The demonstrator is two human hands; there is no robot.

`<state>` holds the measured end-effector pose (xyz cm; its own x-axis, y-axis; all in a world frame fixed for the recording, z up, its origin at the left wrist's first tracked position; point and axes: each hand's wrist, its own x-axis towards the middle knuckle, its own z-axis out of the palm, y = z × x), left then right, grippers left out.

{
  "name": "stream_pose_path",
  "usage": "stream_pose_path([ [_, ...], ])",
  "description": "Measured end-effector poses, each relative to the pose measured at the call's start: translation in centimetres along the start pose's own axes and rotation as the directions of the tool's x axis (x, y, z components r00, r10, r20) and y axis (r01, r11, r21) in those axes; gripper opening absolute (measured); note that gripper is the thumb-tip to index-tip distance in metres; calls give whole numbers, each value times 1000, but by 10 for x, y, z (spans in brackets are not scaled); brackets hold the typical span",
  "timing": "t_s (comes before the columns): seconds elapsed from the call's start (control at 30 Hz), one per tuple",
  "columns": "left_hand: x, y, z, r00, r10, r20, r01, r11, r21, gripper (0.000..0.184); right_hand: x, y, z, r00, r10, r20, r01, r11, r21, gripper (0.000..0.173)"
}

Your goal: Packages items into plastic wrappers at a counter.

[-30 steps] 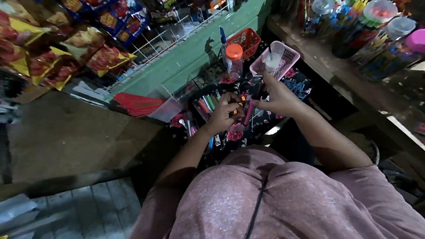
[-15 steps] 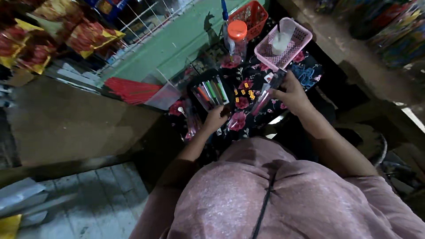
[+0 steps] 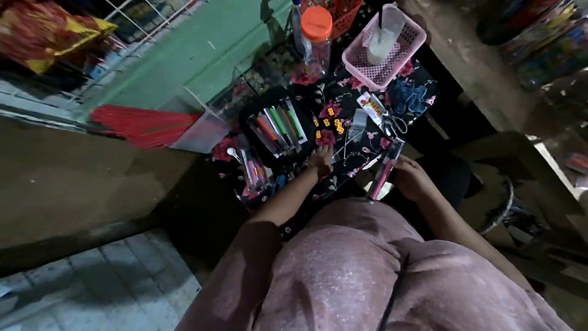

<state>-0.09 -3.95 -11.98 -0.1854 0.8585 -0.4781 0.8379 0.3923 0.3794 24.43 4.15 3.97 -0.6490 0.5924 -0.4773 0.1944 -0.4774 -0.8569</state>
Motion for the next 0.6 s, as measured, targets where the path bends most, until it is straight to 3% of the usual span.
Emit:
stream_pose_path([
  [0.13,16,2,0,999,-31,42,32,1000,-1,73,-14,4,2,998,56,11,-55,998,-43,31],
  [0.23,24,-4,-8,986,-95,139,130,952,-277,62,-21,2,1,999,39,19,-37,996,-80,31],
  [0.3,14,-7,-17,985,-78,156,160,760,-631,53,-20,2,1,1000,8,6,-8,997,-74,27],
  [0.37,-9,1,-34,989,-36,142,144,398,-906,43,-14,1,-1,1000,-25,-9,24,999,-33,23],
  [0.43,-33,11,-54,996,4,91,90,69,-994,45,-9,0,0,995,-100,-15,100,995,13,25],
  [0.47,-45,17,-65,998,16,57,58,-42,-997,49,-7,0,0,988,-153,-9,153,988,26,27],
  [0.53,-69,30,-86,1000,19,-1,2,-186,-983,54,-5,-3,2,964,-267,0,266,963,35,38],
  [0.6,-87,38,-101,998,15,-55,-50,-262,-964,49,-9,-12,11,909,-416,18,416,909,0,46],
])
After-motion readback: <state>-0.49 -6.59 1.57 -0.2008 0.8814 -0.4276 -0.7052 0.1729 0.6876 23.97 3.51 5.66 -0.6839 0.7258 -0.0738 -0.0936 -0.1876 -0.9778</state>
